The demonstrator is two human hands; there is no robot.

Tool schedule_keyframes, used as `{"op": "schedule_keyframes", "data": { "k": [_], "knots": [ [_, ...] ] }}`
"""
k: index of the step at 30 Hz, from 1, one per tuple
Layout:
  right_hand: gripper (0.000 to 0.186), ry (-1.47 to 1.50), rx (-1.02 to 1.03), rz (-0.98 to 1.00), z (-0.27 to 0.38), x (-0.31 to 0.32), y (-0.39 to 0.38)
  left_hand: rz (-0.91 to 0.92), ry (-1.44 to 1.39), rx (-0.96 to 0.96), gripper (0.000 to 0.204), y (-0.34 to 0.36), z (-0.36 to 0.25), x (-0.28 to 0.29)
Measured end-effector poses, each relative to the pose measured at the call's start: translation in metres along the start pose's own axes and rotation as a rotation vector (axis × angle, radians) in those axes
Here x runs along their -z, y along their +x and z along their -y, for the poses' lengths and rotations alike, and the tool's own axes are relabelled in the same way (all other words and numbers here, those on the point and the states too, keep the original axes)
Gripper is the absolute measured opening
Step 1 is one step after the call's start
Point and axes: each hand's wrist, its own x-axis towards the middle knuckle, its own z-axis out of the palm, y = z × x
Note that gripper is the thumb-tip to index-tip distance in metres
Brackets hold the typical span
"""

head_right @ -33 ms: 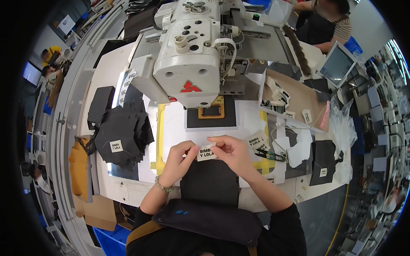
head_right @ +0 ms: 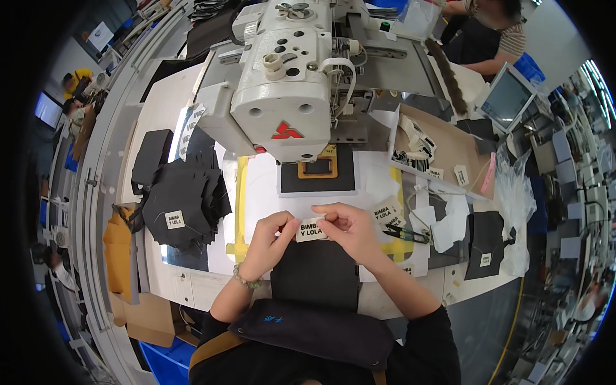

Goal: The person sews white rectangular labels onto black fabric pieces using an industrial sewing machine. They align the label on the fabric, guide it under the needle, and sew the edges. After sewing, they trim the excess thread and place the finished piece on a stack.

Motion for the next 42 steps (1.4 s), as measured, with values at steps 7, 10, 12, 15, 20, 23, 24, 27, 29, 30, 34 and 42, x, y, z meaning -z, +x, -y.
{"op": "schedule_keyframes", "data": {
  "k": [7,10,12,15,20,23,24,27,29,30,34,42],
  "knots": [
    [0.025,0.001,-0.055,0.007,0.006,0.001,0.003,0.048,-0.321,0.136,0.03,-0.001,0.012,0.001],
    [0.023,-0.014,-0.033,-0.003,0.004,0.003,0.004,0.145,-0.204,0.142,0.032,-0.001,0.009,0.003],
    [0.021,-0.009,-0.025,-0.013,0.003,0.002,0.005,0.17,-0.135,0.145,0.033,-0.001,0.009,0.003],
    [0.016,-0.027,-0.01,-0.011,0.003,0.001,0.008,0.131,-0.167,0.148,0.034,0.001,0.012,0.001],
    [0.013,-0.223,0.013,0.016,0.002,0.017,0.041,0.078,0.038,0.163,0.03,0.012,0.014,0.008],
    [0.014,-0.296,0.008,-0.017,-0.006,0.038,0.076,0.057,0.443,-0.164,0.024,0.021,0.014,0.015],
    [0.014,-0.331,0.005,-0.033,-0.006,0.041,0.086,0.066,0.501,-0.168,0.022,0.023,0.013,0.017],
    [0.015,-0.472,-0.013,-0.031,-0.001,0.043,0.103,0.065,0.652,-0.22,0.02,0.029,0.012,0.02],
    [0.016,-0.516,-0.006,-0.035,0.005,0.04,0.112,0.025,0.726,-0.306,0.026,0.031,0.019,0.021],
    [0.016,-0.539,-0.005,-0.037,0.006,0.038,0.115,0.025,0.752,-0.331,0.029,0.033,0.022,0.021],
    [0.017,-0.613,0.016,-0.043,-0.001,0.038,0.123,0.053,0.848,-0.38,0.041,0.046,0.033,0.021],
    [0.019,-0.625,0.046,-0.071,-0.011,0.043,0.129,0.126,0.931,-0.451,0.051,0.058,0.031,0.025]
  ]
}}
